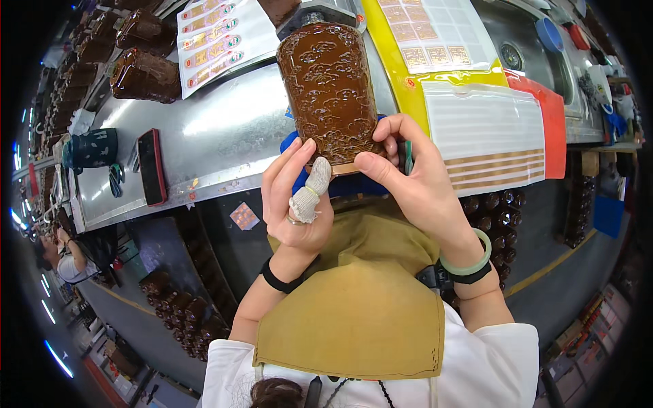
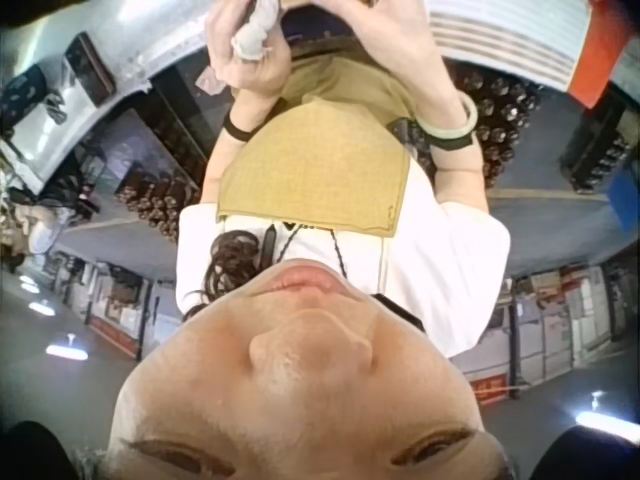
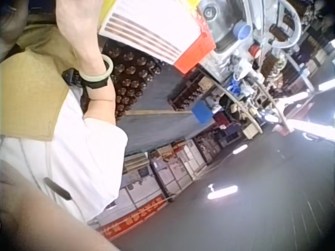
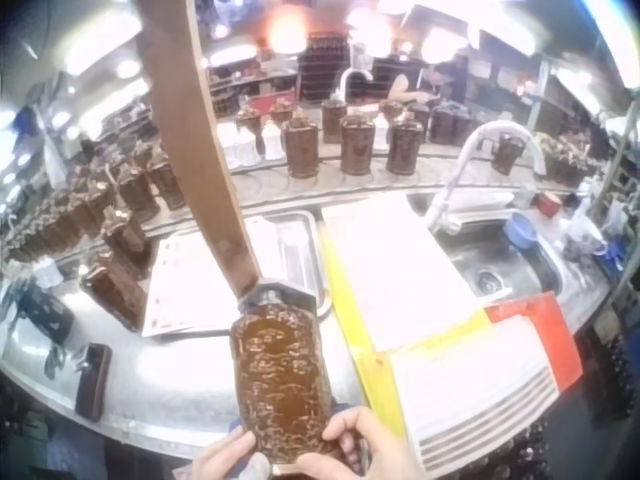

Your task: Applying labels and decorative ribbons to ceramic liquor bottles at a factory workstation.

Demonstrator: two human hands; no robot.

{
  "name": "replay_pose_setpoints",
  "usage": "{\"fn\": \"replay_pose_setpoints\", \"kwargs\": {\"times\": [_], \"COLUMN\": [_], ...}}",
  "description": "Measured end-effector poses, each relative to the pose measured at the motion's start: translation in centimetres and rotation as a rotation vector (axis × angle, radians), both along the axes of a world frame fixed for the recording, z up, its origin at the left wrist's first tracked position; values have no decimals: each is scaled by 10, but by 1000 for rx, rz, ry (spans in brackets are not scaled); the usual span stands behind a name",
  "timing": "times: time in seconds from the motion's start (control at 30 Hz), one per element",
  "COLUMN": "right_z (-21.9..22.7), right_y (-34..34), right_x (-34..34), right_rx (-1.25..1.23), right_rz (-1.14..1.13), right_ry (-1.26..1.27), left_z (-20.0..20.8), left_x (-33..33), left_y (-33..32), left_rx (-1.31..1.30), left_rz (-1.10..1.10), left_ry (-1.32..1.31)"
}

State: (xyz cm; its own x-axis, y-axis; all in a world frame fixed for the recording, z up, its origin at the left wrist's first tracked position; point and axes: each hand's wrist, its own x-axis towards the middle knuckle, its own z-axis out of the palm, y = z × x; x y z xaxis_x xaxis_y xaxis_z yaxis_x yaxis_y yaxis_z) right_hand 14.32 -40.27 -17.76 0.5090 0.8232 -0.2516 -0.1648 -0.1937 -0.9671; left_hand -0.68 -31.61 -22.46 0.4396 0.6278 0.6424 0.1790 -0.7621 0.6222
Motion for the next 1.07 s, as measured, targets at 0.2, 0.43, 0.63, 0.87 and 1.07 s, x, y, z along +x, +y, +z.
{"fn": "replay_pose_setpoints", "kwargs": {"times": [0.2,0.43,0.63,0.87,1.07], "right_z": [2,2,0,8,8], "right_y": [0,-14,-31,-23,-7], "right_x": [1,14,28,21,-15], "right_rx": [-27,147,266,147,137], "right_rz": [15,-102,-229,-254,-73], "right_ry": [14,169,128,-284,-540], "left_z": [-3,-5,-2,15,22], "left_x": [-2,2,17,5,5], "left_y": [-3,-14,-28,-16,1], "left_rx": [41,9,88,103,70], "left_rz": [-33,-8,189,36,-57], "left_ry": [57,175,288,238,106]}}
